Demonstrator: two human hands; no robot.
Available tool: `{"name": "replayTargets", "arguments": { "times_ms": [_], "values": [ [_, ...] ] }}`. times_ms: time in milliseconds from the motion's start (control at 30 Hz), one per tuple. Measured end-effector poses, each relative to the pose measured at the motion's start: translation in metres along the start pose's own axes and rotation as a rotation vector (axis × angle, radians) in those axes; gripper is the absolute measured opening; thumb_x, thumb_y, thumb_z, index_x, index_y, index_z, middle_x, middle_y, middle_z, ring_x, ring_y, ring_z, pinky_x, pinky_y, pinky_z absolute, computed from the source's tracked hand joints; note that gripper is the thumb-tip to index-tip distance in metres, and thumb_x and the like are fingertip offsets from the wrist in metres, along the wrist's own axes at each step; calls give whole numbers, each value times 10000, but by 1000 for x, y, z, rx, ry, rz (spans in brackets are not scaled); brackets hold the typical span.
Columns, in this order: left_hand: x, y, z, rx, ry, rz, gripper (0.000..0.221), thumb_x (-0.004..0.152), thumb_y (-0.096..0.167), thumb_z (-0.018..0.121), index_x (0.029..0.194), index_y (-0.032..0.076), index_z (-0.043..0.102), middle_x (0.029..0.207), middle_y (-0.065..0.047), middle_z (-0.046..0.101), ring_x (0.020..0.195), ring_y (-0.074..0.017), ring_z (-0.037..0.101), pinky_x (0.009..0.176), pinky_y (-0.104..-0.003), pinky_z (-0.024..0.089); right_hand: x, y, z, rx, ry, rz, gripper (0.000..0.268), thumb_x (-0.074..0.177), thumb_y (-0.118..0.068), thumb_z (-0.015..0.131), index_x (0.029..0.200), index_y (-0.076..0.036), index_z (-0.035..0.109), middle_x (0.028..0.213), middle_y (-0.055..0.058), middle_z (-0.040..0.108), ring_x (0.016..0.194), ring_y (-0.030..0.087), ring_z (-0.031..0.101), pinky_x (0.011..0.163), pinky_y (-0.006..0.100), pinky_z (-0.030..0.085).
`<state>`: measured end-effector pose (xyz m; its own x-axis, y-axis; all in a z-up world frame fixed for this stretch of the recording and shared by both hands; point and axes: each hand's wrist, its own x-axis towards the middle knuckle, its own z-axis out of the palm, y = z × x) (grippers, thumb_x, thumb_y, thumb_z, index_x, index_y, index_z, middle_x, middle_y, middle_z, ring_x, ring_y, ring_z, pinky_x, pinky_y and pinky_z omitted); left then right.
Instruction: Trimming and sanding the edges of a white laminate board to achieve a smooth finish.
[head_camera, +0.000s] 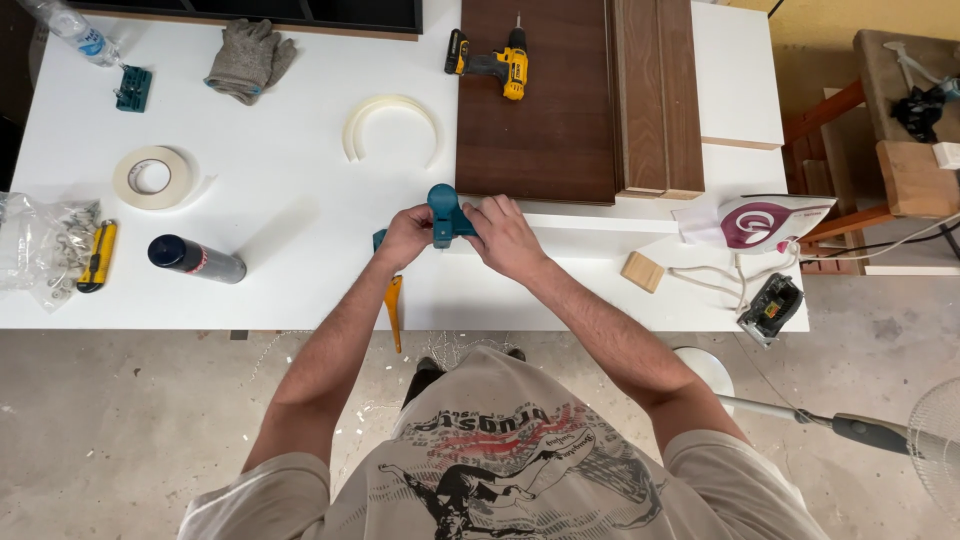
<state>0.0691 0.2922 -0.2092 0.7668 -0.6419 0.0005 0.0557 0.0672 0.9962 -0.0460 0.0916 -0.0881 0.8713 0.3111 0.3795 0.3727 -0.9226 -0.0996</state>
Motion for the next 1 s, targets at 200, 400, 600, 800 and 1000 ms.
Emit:
{"name": "replayTargets", "arguments": {
  "times_ms": [200, 400, 600, 800, 1000],
  "values": [
    [-10, 56, 13, -12, -10, 11, 181, 860, 23, 840, 843, 108, 682, 852, 24, 655, 867, -129, 609, 857, -339, 559, 19, 10, -9, -1, -144, 2, 423, 863, -235, 817, 1198, -38, 650, 965, 63, 509, 996, 258, 536, 881, 383, 442],
    [-10, 46, 9, 45, -9, -83, 133, 900, 138, 844, 956, 96, 731, 954, -52, 731, 943, -195, 661, 879, -398, 601, 28, 21, -17, 19, -559, 18, 430, 992, -380, 620, 1165, 13, 605, 943, 147, 644, 908, 318, 676, 791, 422, 521],
    [-29, 99, -2, -211, 209, -377, 450, 1056, 343, 487, 1243, -22, 675, 1001, -153, 690, 962, -267, 702, 903, -420, 620, 36, 16, -32, 104, -610, 29, 391, 1000, -352, 603, 1159, 4, 592, 923, 136, 646, 886, 318, 699, 777, 412, 544],
    [-17, 152, 28, 82, 149, -508, 825, 926, 621, 709, 1284, -115, 605, 1023, -208, 675, 949, -322, 722, 1018, -564, 526, 33, 17, -27, 81, -601, 0, 388, 987, -374, 609, 1150, -23, 590, 944, 129, 646, 921, 309, 696, 802, 421, 558],
    [-1, 100, 19, 92, 226, -485, 830, 905, 685, 753, 1215, -74, 628, 941, -182, 656, 840, -323, 708, 1039, -677, 441, 35, 14, -33, 89, -607, 20, 370, 975, -371, 630, 1115, -31, 589, 939, 125, 648, 926, 312, 694, 812, 427, 556]
  ]
}}
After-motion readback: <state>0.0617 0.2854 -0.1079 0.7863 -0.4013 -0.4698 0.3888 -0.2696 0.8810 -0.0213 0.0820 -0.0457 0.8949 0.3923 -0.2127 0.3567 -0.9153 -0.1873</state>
